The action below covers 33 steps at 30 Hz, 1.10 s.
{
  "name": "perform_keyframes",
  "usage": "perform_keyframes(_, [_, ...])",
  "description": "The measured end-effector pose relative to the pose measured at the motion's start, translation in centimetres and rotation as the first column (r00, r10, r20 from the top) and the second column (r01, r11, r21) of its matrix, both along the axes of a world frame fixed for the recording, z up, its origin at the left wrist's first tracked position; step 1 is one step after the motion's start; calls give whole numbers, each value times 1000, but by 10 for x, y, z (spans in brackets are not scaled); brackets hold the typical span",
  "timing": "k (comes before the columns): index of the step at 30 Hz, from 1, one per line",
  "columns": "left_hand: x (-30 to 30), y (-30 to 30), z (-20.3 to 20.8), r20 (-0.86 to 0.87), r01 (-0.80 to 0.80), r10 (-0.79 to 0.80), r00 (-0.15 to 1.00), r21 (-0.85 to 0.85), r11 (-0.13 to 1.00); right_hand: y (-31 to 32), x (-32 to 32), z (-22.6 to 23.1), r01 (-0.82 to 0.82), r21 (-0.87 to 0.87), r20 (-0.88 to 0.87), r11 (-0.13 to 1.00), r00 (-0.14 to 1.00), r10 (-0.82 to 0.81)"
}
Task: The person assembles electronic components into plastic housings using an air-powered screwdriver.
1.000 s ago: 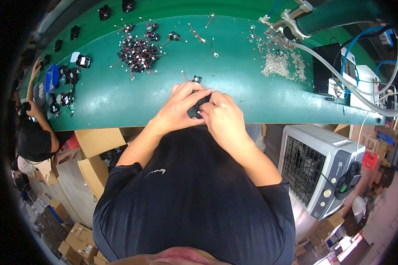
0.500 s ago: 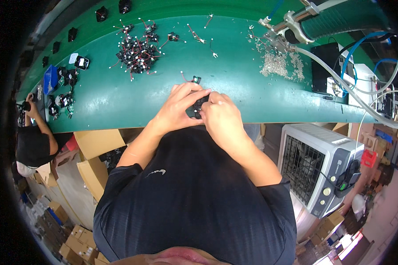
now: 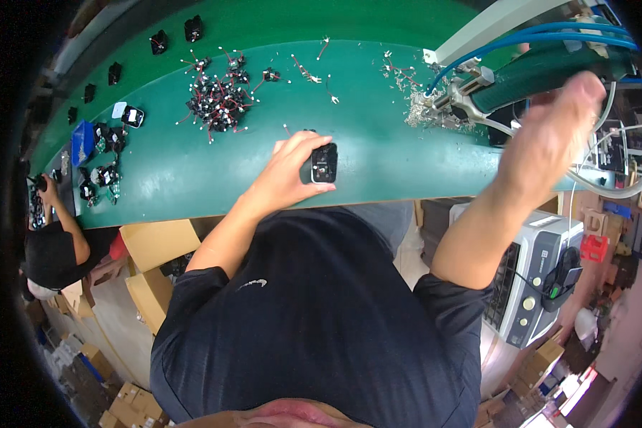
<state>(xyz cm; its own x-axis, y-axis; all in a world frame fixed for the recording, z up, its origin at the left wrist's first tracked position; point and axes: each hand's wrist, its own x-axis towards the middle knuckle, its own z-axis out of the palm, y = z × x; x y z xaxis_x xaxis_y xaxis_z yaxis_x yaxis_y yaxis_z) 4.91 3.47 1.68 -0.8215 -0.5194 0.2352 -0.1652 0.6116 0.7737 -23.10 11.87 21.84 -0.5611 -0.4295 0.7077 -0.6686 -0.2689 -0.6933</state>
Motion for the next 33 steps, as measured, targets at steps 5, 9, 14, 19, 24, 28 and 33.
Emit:
perform_keyframes(5, [-13, -10, -9, -42, -59, 60, 997, 20, 998, -29, 29, -12, -221, -3, 242, 975, 946, 215])
perform_keyframes(9, [-13, -7, -19, -110, -81, 77, 991, -36, 996, -19, 76, -17, -294, -48, 367, 955, 883, 291])
perform_keyframes(14, [-14, -9, -22, -151, -95, 81, 985, -88, 992, -22, 100, -53, -649, -413, 481, 639, 440, 758])
perform_keyframes(19, [-14, -8, -17, -185, -104, 86, 979, -88, 991, -24, 106, -74, -621, -346, 547, 704, 476, 689])
perform_keyframes(24, [-14, -7, -19, -181, -105, 89, 980, -82, 991, -23, 106, -71, -560, -365, 594, 744, 475, 649])
perform_keyframes(28, [-14, -7, -20, -176, -108, 91, 980, -87, 990, -25, 96, -51, -651, -431, 486, 625, 416, 769])
perform_keyframes(33, [-13, -7, -19, -168, -111, 95, 981, -87, 990, -26, 85, -17, -704, -385, 378, 597, 470, 798])
